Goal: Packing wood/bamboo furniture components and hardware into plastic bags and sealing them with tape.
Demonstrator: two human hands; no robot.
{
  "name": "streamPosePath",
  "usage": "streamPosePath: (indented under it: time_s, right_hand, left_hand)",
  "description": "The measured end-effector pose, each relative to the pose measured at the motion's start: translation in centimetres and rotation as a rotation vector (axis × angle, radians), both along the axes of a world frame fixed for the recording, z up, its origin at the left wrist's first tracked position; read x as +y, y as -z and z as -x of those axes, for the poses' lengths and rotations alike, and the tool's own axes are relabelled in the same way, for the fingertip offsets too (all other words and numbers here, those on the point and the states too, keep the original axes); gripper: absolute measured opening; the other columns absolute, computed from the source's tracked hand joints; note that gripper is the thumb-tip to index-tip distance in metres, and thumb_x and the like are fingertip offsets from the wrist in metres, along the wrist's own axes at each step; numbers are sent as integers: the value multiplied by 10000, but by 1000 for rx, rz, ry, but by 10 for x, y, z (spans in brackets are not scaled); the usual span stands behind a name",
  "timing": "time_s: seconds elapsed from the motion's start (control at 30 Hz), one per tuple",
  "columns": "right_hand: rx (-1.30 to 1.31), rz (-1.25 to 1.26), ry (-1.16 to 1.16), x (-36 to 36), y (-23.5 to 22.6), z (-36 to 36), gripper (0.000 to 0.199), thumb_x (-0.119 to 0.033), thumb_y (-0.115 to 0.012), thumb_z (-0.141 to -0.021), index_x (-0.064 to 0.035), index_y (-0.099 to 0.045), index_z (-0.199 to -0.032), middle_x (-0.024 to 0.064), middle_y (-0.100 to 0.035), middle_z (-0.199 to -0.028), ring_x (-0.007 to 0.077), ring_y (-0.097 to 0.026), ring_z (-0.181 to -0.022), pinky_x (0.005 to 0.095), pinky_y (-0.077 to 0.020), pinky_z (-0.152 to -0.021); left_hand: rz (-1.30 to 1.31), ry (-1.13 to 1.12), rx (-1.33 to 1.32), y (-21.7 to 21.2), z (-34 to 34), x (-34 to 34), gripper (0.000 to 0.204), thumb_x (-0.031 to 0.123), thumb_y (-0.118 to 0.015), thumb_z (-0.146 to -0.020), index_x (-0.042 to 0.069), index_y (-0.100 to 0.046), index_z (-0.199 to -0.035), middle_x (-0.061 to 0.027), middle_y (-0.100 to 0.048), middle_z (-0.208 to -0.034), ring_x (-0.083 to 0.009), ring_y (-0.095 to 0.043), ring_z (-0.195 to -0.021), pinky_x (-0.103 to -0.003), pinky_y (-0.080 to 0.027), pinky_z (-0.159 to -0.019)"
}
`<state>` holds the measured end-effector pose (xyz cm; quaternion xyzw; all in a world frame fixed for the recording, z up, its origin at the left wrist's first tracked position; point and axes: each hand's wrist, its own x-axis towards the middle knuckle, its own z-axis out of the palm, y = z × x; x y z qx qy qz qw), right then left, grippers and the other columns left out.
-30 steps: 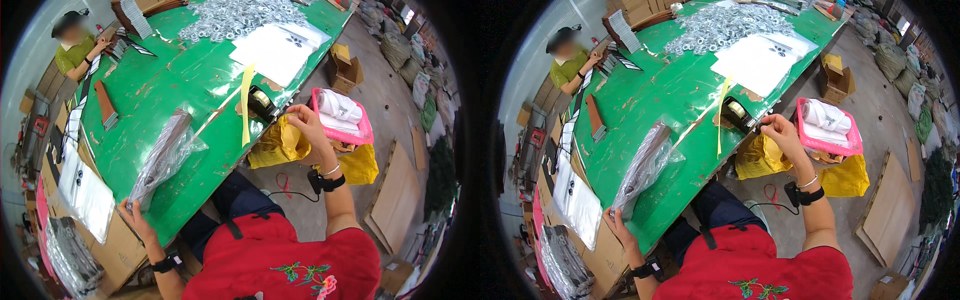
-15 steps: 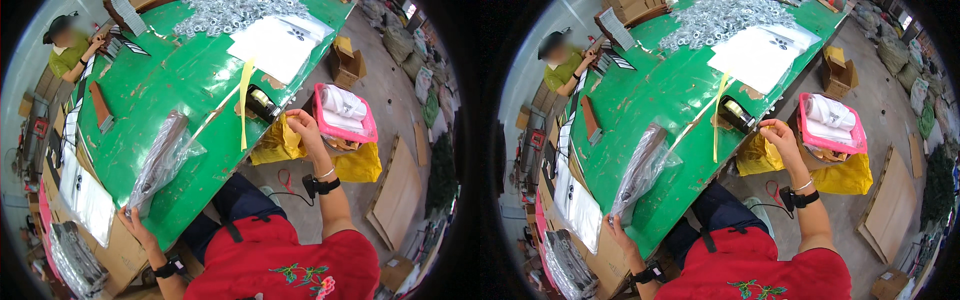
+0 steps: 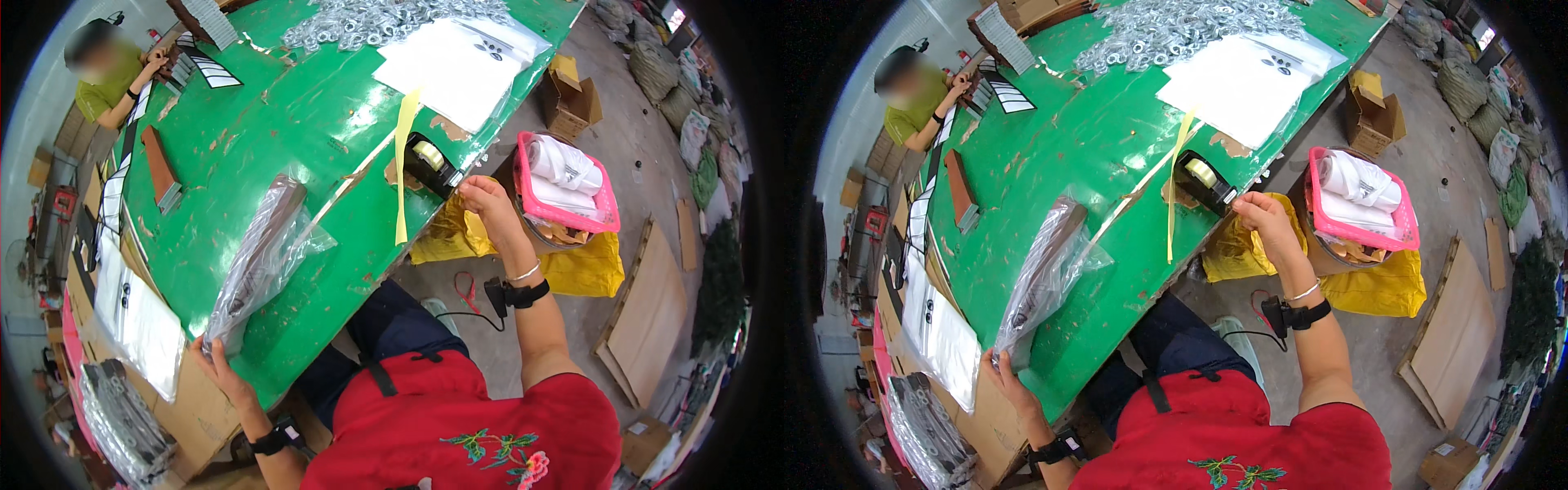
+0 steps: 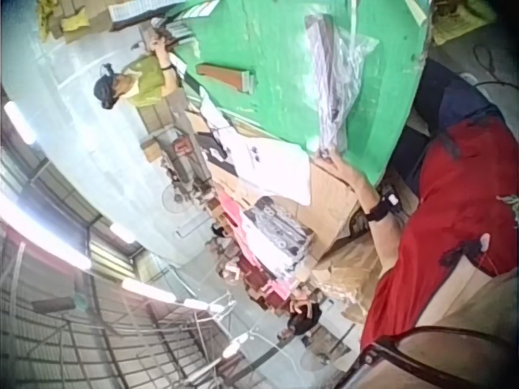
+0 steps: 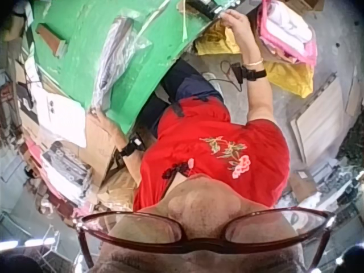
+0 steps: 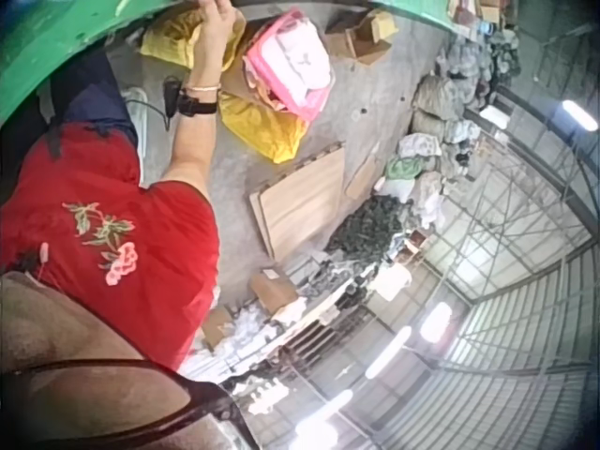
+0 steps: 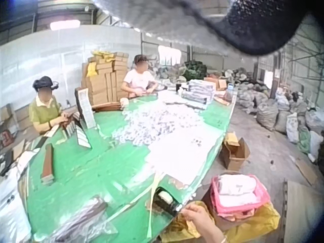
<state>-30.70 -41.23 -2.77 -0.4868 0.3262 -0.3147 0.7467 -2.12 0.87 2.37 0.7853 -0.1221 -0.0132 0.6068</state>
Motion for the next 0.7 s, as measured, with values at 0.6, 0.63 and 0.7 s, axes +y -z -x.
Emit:
streamPosePath:
  time_s: [0.6,0.63,0.7]
  right_hand:
    - [-26,135,52,4,17,-11,183,-218,-661,-937,-36,-640,-941,-91,-485,-718,21,-371,-603,199,-291,-546]
    - [-32,139,56,5,17,-12,183,-218,-661,-937,-36,-640,-941,-91,-485,-718,21,-371,-603,199,-291,-546]
    - [-7,152,70,5,16,-11,185,-220,-664,-935,-38,-647,-912,-87,-485,-705,27,-390,-599,207,-301,-541]
  left_hand:
    - [-43,25,-109,15,-15,5,324,241,-581,-957,-2,-524,-1163,-74,-496,-1055,-183,-458,-997,-314,-369,-922]
    - [-39,28,-115,16,-16,6,324,241,-581,-957,-2,-524,-1163,-74,-496,-1055,-183,-458,-997,-314,-369,-922]
    - [-37,37,-95,16,-17,6,330,247,-591,-953,-1,-526,-1160,-75,-499,-1055,-184,-461,-1005,-313,-366,-928]
